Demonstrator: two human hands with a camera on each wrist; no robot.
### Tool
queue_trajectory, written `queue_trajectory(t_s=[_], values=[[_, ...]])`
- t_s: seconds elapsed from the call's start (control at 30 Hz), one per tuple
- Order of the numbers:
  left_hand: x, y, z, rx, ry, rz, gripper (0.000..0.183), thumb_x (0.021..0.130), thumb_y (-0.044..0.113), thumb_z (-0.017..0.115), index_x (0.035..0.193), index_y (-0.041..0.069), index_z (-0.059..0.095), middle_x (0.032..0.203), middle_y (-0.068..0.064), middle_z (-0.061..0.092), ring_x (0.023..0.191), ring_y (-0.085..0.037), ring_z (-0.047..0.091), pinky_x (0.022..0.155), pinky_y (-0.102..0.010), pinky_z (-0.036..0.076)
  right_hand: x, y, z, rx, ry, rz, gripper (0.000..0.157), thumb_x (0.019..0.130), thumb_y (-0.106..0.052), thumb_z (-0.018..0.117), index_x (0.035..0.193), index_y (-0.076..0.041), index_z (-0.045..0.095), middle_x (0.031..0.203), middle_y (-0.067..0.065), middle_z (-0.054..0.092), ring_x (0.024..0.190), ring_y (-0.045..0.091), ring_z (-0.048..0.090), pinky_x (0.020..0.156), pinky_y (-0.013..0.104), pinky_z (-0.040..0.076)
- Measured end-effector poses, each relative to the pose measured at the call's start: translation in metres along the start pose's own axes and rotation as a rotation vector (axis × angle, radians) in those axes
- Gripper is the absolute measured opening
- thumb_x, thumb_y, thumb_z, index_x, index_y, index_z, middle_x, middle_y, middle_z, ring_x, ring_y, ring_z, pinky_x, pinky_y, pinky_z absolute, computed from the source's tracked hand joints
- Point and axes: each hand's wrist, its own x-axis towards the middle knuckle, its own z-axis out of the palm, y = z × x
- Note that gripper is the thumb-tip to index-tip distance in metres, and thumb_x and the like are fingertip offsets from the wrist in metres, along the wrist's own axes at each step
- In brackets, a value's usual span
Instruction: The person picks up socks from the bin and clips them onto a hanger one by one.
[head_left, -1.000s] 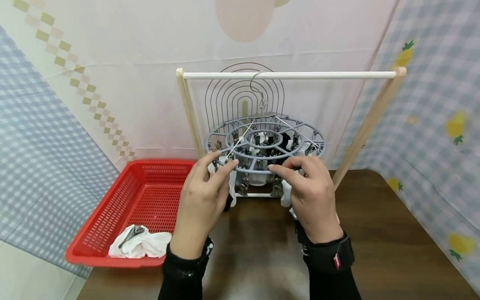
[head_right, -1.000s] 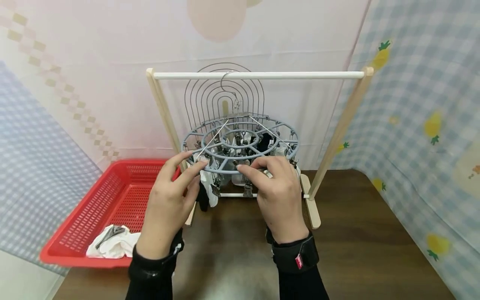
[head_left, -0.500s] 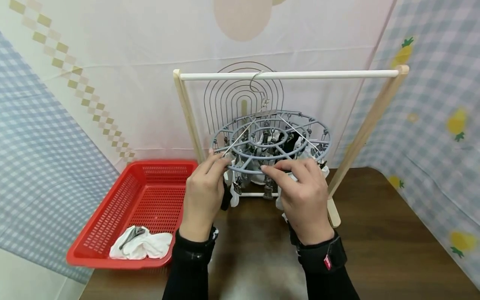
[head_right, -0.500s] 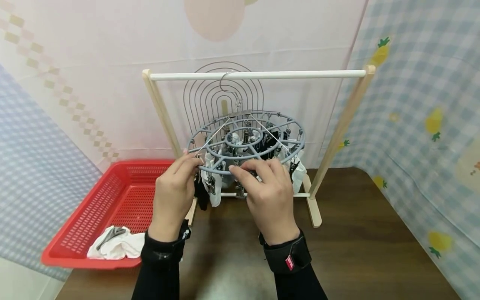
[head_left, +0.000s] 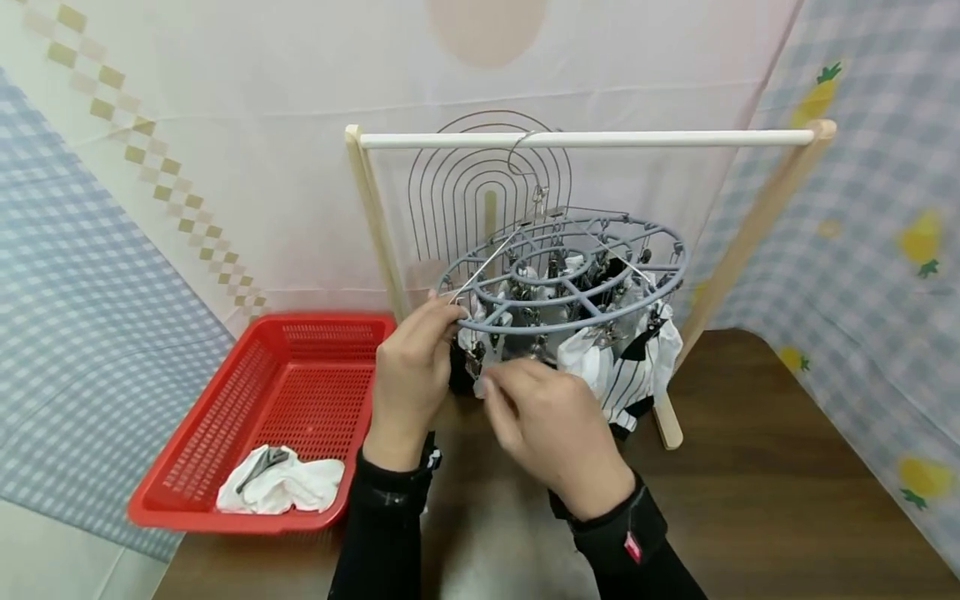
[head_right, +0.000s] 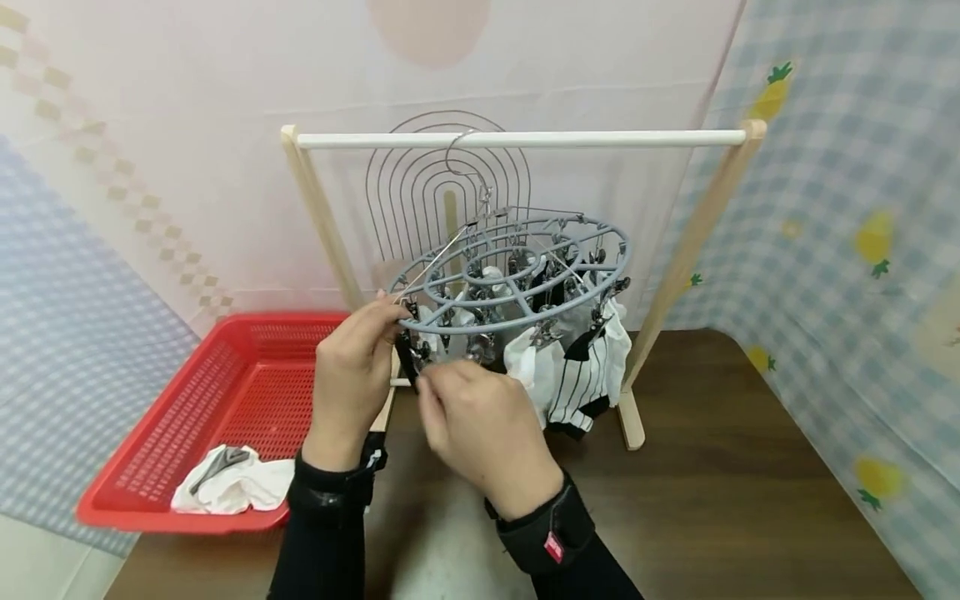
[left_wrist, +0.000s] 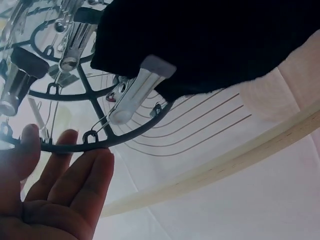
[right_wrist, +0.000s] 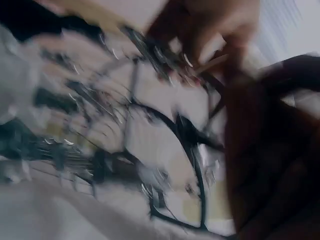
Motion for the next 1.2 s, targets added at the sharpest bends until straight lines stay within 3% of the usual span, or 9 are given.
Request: queue_trajectory(t_s=[0.07, 0.13, 0.23, 0.33, 0.47, 0.73, 1.0, 1.1, 1.2], values=[[0.001, 0.005, 0.0, -0.006, -0.009, 0.001, 0.014, 0.096, 0.012, 0.06, 0.101, 0.006, 0.071, 0.105, -0.011, 0.074, 0.111, -0.018, 0.062, 0.096, -0.034, 0.052, -0.005, 0.004, 0.006, -0.111, -0.112, 0.16, 0.02, 0.093, -0.014, 0.059, 0.103, -0.003, 0.072, 0.091, 0.012, 0.075, 0.077, 0.022, 0.069, 0.061, 0.038, 0.06], [0.003, 0.01, 0.002, -0.003, -0.014, 0.002, 0.014, 0.096, 0.013, 0.061, 0.102, 0.007, 0.072, 0.107, -0.011, 0.073, 0.113, -0.018, 0.061, 0.097, -0.034, 0.051, -0.007, 0.012, 0.011, -0.183, -0.145, 0.271, 0.022, 0.094, -0.017, 0.061, 0.107, -0.002, 0.069, 0.086, 0.017, 0.074, 0.071, 0.029, 0.067, 0.057, 0.045, 0.058], [0.009, 0.021, 0.009, 0.01, -0.033, 0.012, 0.015, 0.096, 0.016, 0.062, 0.104, 0.009, 0.072, 0.111, -0.011, 0.072, 0.114, -0.017, 0.06, 0.098, -0.034, 0.051, -0.007, 0.032, 0.015, -0.233, -0.115, 0.349, 0.031, 0.093, -0.021, 0.065, 0.117, -0.001, 0.065, 0.075, 0.02, 0.07, 0.056, 0.031, 0.06, 0.048, 0.046, 0.051], [0.014, 0.034, 0.021, 0.032, -0.086, 0.023, 0.017, 0.097, 0.019, 0.06, 0.107, 0.011, 0.072, 0.117, -0.01, 0.07, 0.116, -0.017, 0.059, 0.099, -0.033, 0.05, -0.008, 0.054, 0.022, -0.253, -0.032, 0.388, 0.04, 0.091, -0.021, 0.068, 0.124, 0.001, 0.063, 0.081, 0.021, 0.071, 0.052, 0.03, 0.056, 0.047, 0.046, 0.047], [0.012, 0.052, 0.033, 0.043, -0.143, 0.037, 0.018, 0.099, 0.02, 0.057, 0.109, 0.012, 0.071, 0.12, -0.009, 0.069, 0.112, -0.017, 0.061, 0.102, -0.032, 0.048, -0.015, 0.071, 0.023, -0.231, 0.065, 0.417, 0.034, 0.092, -0.019, 0.067, 0.122, -0.001, 0.067, 0.094, 0.02, 0.074, 0.061, 0.029, 0.061, 0.052, 0.044, 0.048], [0.014, 0.066, 0.037, -0.015, -0.149, 0.047, 0.017, 0.098, 0.019, 0.059, 0.108, 0.012, 0.071, 0.119, -0.009, 0.07, 0.117, -0.016, 0.058, 0.107, -0.033, 0.043, -0.028, 0.074, -0.02, -0.166, 0.078, 0.449, 0.027, 0.084, -0.022, 0.077, 0.105, -0.007, 0.07, 0.073, 0.012, 0.07, 0.06, 0.025, 0.061, 0.053, 0.048, 0.047], [0.011, 0.079, 0.04, -0.067, -0.237, 0.083, 0.026, 0.094, 0.02, 0.063, 0.119, 0.017, 0.069, 0.124, -0.006, 0.068, 0.124, -0.013, 0.052, 0.105, -0.029, 0.044, -0.037, 0.076, -0.044, -0.215, 0.073, 0.424, 0.024, 0.083, -0.008, 0.074, 0.107, -0.01, 0.076, 0.1, 0.014, 0.076, 0.089, 0.03, 0.068, 0.066, 0.049, 0.052], [0.006, 0.073, 0.033, -0.109, -0.26, 0.096, 0.031, 0.093, 0.016, 0.065, 0.123, 0.017, 0.068, 0.126, -0.007, 0.067, 0.125, -0.014, 0.051, 0.104, -0.029, 0.045, -0.04, 0.074, -0.038, -0.286, 0.088, 0.416, 0.024, 0.082, -0.002, 0.07, 0.104, -0.01, 0.076, 0.095, 0.014, 0.076, 0.083, 0.031, 0.068, 0.061, 0.049, 0.051], [-0.002, 0.052, 0.007, -0.062, -0.275, 0.031, 0.036, 0.09, 0.011, 0.066, 0.126, 0.016, 0.066, 0.133, -0.007, 0.063, 0.12, -0.016, 0.055, 0.093, -0.032, 0.054, -0.041, 0.068, -0.025, -0.325, 0.093, 0.386, 0.027, 0.08, 0.004, 0.063, 0.099, -0.009, 0.075, 0.088, 0.013, 0.074, 0.076, 0.031, 0.066, 0.053, 0.047, 0.048]])
